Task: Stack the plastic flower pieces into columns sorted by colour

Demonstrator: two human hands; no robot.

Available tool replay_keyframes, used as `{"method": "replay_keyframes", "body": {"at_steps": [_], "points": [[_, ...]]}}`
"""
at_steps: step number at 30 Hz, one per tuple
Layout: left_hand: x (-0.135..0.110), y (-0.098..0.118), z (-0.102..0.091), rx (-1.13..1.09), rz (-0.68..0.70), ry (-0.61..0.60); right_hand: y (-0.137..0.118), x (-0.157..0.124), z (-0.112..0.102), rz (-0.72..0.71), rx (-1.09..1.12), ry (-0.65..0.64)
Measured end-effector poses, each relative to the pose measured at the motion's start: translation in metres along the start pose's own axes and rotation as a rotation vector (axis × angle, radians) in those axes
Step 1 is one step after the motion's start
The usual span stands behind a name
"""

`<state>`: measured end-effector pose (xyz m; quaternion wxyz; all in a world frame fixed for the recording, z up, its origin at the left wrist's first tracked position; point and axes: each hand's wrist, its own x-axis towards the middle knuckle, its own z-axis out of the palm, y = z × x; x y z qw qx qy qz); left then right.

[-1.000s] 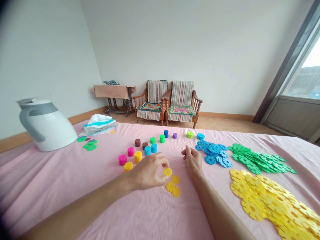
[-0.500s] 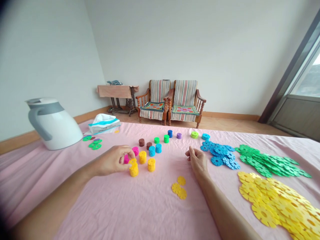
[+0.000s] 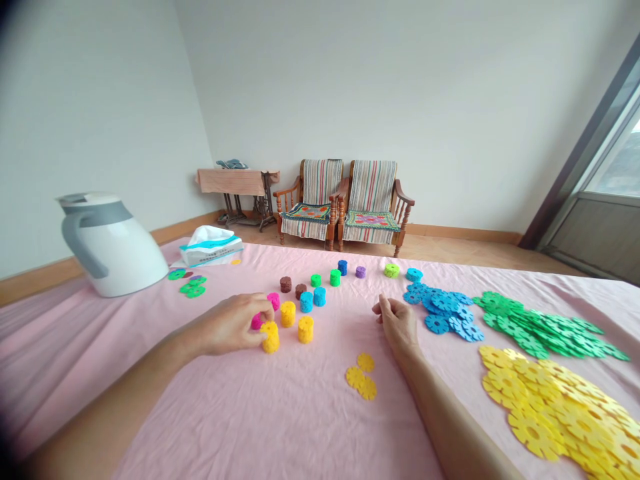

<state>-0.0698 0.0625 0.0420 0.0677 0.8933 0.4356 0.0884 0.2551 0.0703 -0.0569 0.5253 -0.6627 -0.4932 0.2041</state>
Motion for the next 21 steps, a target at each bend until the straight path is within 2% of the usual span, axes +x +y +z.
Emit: {"method": "replay_keyframes", "body": {"at_steps": [8,13,17,21], "points": [[0.001,0.002,-0.002,0.014,0.009,-0.021,0.001,0.0,0.0,0.001,-0.025,-0.009],[0.001,0.026,-0.007,-0.069,0.102,0.037,-0.001,0.001,0.0,-0.013,-0.031,0.006],[0.004,0.06,0.014,-0.161,0.273,-0.046,-0.002,0.0,0.0,-0.012,-0.007,0.011],[0.014,0.09,0.046,-0.199,0.313,-0.127,-0.002,0.0,0.001,-0.003,0.013,0.016]]}}
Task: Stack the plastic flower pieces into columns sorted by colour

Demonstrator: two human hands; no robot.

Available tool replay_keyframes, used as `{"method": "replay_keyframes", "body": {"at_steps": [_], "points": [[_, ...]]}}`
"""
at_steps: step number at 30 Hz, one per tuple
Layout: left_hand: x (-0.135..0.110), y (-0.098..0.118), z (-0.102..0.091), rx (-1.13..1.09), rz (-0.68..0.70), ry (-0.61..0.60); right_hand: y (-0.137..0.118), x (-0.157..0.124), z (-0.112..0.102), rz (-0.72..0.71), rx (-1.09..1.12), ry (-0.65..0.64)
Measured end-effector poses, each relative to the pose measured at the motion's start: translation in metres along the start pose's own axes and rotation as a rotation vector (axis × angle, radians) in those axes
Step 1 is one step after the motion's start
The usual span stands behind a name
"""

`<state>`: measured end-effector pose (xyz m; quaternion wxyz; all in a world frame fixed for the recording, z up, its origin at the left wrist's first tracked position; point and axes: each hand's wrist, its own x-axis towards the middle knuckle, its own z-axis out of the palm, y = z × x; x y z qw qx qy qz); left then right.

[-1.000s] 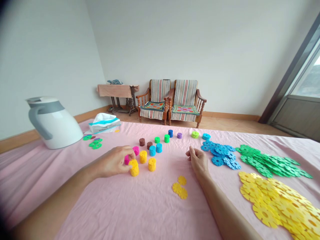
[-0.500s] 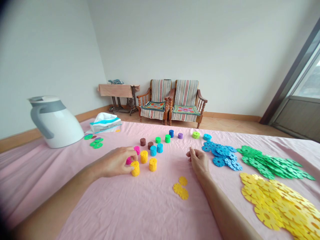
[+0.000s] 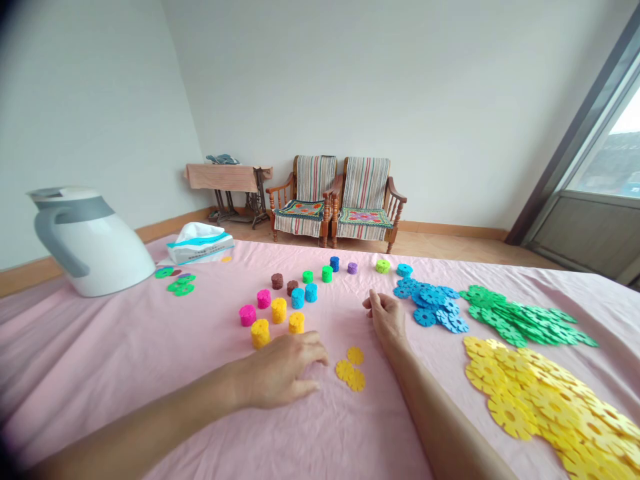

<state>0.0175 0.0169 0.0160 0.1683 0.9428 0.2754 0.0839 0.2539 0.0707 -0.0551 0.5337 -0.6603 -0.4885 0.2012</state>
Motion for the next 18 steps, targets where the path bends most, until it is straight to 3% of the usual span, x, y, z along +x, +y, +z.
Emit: {"method": "replay_keyframes", "body": {"at_steps": [4,12,15,18], "points": [[0.021,0.009,0.019,0.007,-0.045,0.038,-0.001,0.0,0.0,-0.01,-0.01,0.001],[0.034,0.013,0.031,0.032,-0.102,0.043,-0.006,-0.002,-0.001,-0.028,-0.028,-0.003],[0.031,0.009,0.021,0.023,-0.095,0.085,-0.006,-0.002,-0.001,-0.032,-0.041,-0.011],[0.025,-0.007,-0.006,0.034,-0.11,0.208,-0.006,-0.002,-0.001,-0.033,-0.048,-0.017]]}}
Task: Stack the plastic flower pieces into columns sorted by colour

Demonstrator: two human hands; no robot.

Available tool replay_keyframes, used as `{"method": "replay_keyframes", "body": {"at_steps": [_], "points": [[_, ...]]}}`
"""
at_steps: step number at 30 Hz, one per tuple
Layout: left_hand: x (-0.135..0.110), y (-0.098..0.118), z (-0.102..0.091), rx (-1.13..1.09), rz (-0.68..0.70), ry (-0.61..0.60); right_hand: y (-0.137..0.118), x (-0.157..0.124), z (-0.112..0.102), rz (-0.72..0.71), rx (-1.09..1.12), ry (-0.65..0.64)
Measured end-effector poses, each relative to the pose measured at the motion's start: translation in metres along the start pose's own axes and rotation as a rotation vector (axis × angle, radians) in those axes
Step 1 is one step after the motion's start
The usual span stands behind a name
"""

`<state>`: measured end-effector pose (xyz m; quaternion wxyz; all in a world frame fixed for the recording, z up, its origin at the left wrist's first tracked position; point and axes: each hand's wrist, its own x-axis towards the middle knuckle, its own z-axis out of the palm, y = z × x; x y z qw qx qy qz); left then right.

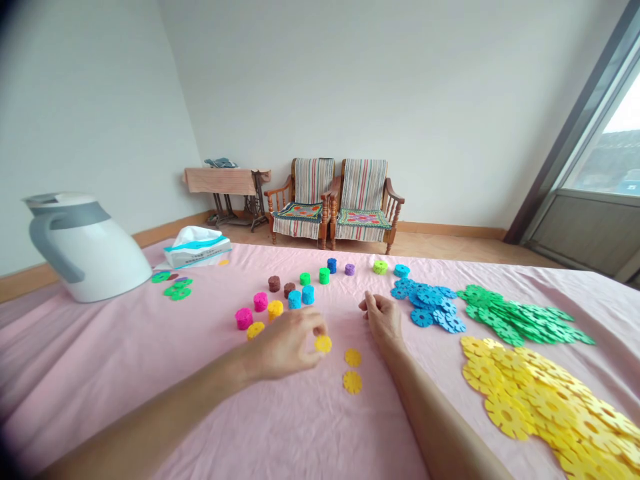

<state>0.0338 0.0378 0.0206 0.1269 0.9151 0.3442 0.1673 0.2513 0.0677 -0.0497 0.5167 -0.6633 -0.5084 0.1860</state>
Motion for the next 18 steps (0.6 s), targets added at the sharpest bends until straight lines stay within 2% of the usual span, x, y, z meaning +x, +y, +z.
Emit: {"method": "replay_keyframes", "body": {"at_steps": [4,7,12,18], "points": [[0.003,-0.037,-0.04,0.025,-0.122,0.095,-0.003,-0.001,0.0,0.012,-0.012,-0.003],[0.002,-0.064,-0.055,0.081,-0.198,0.109,-0.006,-0.003,-0.001,0.018,-0.011,-0.002],[-0.001,-0.09,-0.053,0.12,-0.241,0.078,-0.009,-0.004,-0.001,0.019,0.008,0.004],[0.0,-0.096,-0.047,0.143,-0.264,0.049,-0.01,-0.004,-0.001,0.022,0.008,-0.001]]}}
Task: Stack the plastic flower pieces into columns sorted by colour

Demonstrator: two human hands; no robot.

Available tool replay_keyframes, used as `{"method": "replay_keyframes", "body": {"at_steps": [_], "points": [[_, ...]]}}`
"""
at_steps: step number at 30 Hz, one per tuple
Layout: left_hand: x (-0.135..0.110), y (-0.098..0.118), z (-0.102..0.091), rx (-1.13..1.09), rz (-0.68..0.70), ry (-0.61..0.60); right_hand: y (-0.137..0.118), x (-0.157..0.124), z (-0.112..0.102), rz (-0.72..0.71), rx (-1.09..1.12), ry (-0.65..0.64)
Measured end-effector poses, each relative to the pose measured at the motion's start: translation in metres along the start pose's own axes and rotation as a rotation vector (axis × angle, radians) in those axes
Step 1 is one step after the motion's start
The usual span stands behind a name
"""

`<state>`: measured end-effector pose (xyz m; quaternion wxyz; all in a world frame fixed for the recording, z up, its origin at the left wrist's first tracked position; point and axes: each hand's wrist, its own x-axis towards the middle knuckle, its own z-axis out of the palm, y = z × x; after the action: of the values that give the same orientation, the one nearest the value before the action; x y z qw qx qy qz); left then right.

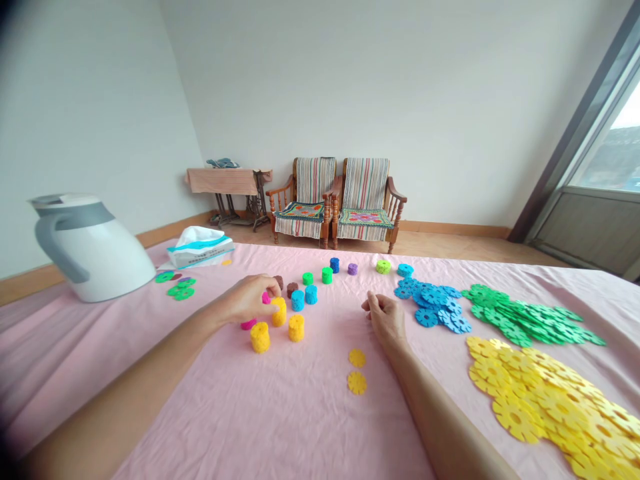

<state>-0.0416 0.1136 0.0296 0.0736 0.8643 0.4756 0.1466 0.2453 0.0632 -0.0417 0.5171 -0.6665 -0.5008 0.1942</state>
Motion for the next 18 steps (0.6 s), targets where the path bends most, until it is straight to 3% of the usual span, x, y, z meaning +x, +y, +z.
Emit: {"method": "replay_keyframes", "body": {"at_steps": [12,18], "points": [[0.0,0.001,0.005,-0.009,-0.021,-0.027,0.001,0.0,0.0,-0.003,-0.025,-0.011],[-0.003,0.014,-0.011,-0.033,0.001,0.025,-0.001,0.0,0.0,-0.012,-0.013,-0.005]]}}
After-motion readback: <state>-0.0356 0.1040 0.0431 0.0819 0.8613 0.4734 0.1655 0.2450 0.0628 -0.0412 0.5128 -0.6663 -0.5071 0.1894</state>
